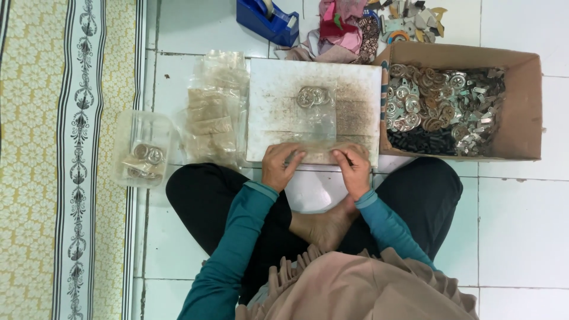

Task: Packaging small decorative metal pieces from a cardboard box into individual plastic bags while sitting on the floor.

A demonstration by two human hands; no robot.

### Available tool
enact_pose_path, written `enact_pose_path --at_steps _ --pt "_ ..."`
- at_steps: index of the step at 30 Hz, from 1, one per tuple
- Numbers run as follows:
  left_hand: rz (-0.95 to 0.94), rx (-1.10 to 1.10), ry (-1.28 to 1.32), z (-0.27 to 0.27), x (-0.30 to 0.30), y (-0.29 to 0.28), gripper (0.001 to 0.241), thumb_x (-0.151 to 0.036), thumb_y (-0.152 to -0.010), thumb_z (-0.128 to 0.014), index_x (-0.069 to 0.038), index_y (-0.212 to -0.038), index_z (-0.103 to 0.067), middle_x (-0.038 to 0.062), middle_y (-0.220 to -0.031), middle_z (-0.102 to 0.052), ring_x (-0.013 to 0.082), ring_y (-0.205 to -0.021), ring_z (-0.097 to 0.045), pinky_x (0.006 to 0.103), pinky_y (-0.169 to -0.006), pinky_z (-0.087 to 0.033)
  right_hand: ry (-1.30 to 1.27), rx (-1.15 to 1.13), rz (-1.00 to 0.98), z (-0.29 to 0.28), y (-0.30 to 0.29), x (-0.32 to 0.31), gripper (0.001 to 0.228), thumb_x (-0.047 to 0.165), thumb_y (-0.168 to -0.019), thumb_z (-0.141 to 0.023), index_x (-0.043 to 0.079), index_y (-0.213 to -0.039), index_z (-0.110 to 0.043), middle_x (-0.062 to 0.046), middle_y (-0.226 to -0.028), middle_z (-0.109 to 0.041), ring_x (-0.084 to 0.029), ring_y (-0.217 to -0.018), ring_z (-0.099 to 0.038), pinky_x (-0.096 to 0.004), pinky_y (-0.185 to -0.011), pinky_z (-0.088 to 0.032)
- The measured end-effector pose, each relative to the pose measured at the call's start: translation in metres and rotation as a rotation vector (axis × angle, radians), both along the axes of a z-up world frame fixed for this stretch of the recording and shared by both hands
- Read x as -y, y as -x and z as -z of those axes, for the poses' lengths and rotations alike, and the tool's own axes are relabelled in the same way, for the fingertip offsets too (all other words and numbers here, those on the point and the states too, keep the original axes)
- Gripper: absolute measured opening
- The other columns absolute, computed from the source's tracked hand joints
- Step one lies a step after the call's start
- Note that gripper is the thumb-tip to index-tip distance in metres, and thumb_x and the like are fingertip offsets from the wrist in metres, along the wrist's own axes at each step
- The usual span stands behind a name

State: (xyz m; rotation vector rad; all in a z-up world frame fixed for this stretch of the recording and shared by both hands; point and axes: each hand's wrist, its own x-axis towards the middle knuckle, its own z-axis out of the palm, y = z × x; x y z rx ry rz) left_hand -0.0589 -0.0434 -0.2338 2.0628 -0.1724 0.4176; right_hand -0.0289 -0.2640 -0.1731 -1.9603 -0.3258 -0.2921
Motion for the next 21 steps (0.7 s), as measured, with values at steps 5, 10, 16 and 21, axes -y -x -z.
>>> enact_pose_path --at_steps 5,10,16,21 --pt "-0.158 -0.051 0.001 -0.037 0.021 -0.008 0.02 -0.036 -0.102 -0.069 -0.019 -0.111 -0.075 0.0 -0.1 -0.077 0.0199 -0.095 -0.072 0.0355 -0.088 -0.048 -0.064 -0.059 0.14 0.018 -0.006 -0.011 0.014 0.017 -0.1 -0.077 0.003 -0.101 -0.077 -0.012 -0.085 -0.074 -0.025 -0.089 -0.07 -0.042 -0.085 -0.053" --pt "-0.358 -0.103 -0.049 -0.035 0.035 -0.023 0.027 -0.036 -0.105 -0.066 -0.013 -0.094 -0.074 0.005 -0.079 -0.074 0.0239 -0.076 -0.072 0.0363 -0.075 -0.048 -0.052 -0.125 0.228 0.033 -0.019 -0.02 0.019 0.023 -0.105 -0.073 0.005 -0.105 -0.077 -0.013 -0.086 -0.076 -0.02 -0.089 -0.071 -0.043 -0.083 -0.055" --pt "-0.431 -0.141 -0.027 -0.031 0.031 -0.032 0.018 -0.035 -0.104 -0.067 -0.019 -0.108 -0.074 0.001 -0.097 -0.073 0.0257 -0.081 -0.074 0.036 -0.069 -0.057 0.203 0.038 0.32 0.037 -0.03 -0.032 0.017 0.026 -0.105 -0.073 0.01 -0.104 -0.079 -0.01 -0.083 -0.078 -0.029 -0.08 -0.075 -0.036 -0.08 -0.054" --pt "-0.359 0.077 -0.364 -0.029 0.039 -0.022 0.038 -0.03 -0.106 -0.058 -0.013 -0.14 -0.057 0.02 -0.149 -0.049 0.0368 -0.13 -0.055 0.0483 -0.097 -0.052 0.423 0.025 0.365 0.058 -0.037 -0.03 0.021 0.034 -0.104 -0.062 0.021 -0.109 -0.078 0.0 -0.1 -0.081 -0.02 -0.078 -0.07 -0.039 -0.081 -0.034"
